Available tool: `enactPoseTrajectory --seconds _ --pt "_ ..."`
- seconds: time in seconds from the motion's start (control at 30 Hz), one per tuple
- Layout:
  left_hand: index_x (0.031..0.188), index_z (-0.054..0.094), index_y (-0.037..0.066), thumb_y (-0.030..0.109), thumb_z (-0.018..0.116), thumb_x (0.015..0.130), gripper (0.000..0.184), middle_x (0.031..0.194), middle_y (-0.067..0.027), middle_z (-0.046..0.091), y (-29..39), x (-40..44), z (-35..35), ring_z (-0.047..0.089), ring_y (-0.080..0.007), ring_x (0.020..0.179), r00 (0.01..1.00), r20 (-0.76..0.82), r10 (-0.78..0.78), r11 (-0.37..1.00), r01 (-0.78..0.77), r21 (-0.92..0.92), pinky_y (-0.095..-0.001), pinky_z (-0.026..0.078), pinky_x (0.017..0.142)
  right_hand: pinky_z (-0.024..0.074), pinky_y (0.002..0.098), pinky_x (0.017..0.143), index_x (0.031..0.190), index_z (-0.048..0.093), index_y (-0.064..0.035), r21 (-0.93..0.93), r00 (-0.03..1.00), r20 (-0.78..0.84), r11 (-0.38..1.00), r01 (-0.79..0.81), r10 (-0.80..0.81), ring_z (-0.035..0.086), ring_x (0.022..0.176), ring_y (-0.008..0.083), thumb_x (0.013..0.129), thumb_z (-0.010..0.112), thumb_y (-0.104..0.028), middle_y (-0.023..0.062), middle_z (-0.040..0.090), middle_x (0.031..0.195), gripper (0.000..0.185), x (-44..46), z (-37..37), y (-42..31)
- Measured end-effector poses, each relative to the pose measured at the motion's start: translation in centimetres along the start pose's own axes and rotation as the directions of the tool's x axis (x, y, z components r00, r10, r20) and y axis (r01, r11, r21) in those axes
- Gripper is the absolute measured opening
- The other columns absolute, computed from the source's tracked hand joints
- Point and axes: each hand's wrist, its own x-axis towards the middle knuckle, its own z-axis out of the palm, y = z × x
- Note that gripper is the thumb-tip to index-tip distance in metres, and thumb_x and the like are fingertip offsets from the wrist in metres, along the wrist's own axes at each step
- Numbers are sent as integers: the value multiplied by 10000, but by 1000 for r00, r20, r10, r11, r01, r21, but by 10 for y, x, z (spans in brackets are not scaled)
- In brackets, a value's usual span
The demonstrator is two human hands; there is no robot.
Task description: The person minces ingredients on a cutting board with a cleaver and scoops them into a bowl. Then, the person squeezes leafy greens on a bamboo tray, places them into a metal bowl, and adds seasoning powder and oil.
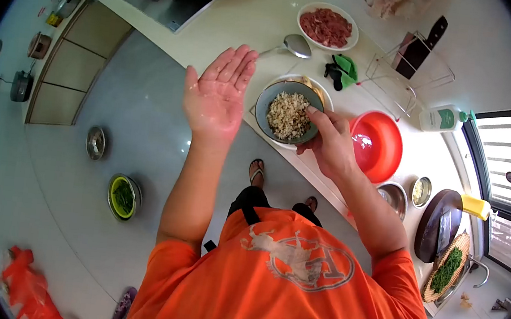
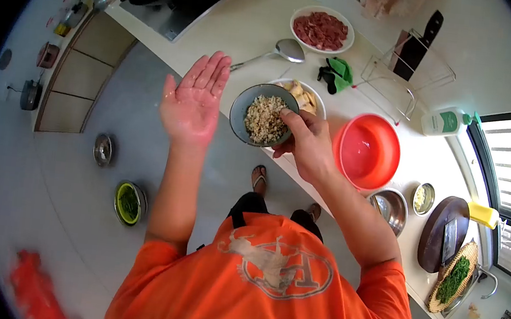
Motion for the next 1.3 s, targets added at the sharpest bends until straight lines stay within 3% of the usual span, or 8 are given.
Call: enactPoseTrajectory --seconds 0.3,0.4,0.57,0.73,0.93,1.03,1.17,1.3 --pt "1481 263 -145 346 389 1082 645 1479 -335 412 81 18 -110 472 -446 1346 946 -323 -21 998 1 -62 -521 400 1157 590 388 715 1191 522 151 30 999 -2 999 -34 34 675 827 317 1038 521 -117 226 641 1056 309 186 47 5" --pt "1495 249 -147 356 376 1085 661 1482 -331 413 92 -6 -156 480 -433 1344 913 -404 -52 998 30 -60 -504 415 1143 635 433 727 1207 537 117 148 987 -109 984 -102 118 678 927 316 1012 532 -46 208 625 1148 254 247 51 19" --pt "1463 291 -173 371 360 1090 663 1475 -328 423 98 -40 -195 488 -426 1339 819 -567 -90 996 81 -42 -484 417 1143 664 440 721 1226 525 103 110 951 -266 985 -130 155 687 959 346 995 526 -2 224 609 1197 254 309 51 41" --pt "1432 339 -180 378 373 1091 655 1453 -329 447 96 -51 -214 500 -421 1327 822 -548 -153 988 144 -59 -486 432 1130 676 472 770 1271 461 146 76 958 -265 992 -96 113 659 1057 391 1024 496 -21 256 544 1292 300 340 51 48" --pt "1370 420 -162 387 377 1091 617 1421 -331 478 91 -29 -206 524 -424 1293 873 -454 -179 983 179 -42 -489 442 1120 694 451 756 1260 470 141 78 934 -350 996 -42 67 674 1037 379 1023 548 -40 244 551 1281 308 339 60 45" --pt "1320 476 -148 387 370 1091 591 1384 -328 514 83 -15 -197 548 -425 1261 883 -427 -193 980 196 -38 -489 444 1117 690 396 629 1269 491 109 55 898 -439 998 -14 37 713 987 374 994 552 -22 235 589 1275 310 346 60 52" --pt "1270 524 -132 391 359 1090 577 1328 -314 571 75 -7 -168 585 -422 1210 862 -456 -221 970 245 -7 -488 465 1090 676 363 573 1252 471 162 102 915 -396 994 -41 78 736 861 382 996 590 -49 231 618 1201 352 338 58 48" --pt "1254 541 -130 417 358 1087 600 1306 -319 583 53 -7 -176 595 -418 1191 895 -333 -297 950 311 -11 -479 478 1063 671 431 702 1241 439 168 167 957 -284 986 -17 64 711 834 370 1032 573 -97 272 628 1072 364 271 51 19"
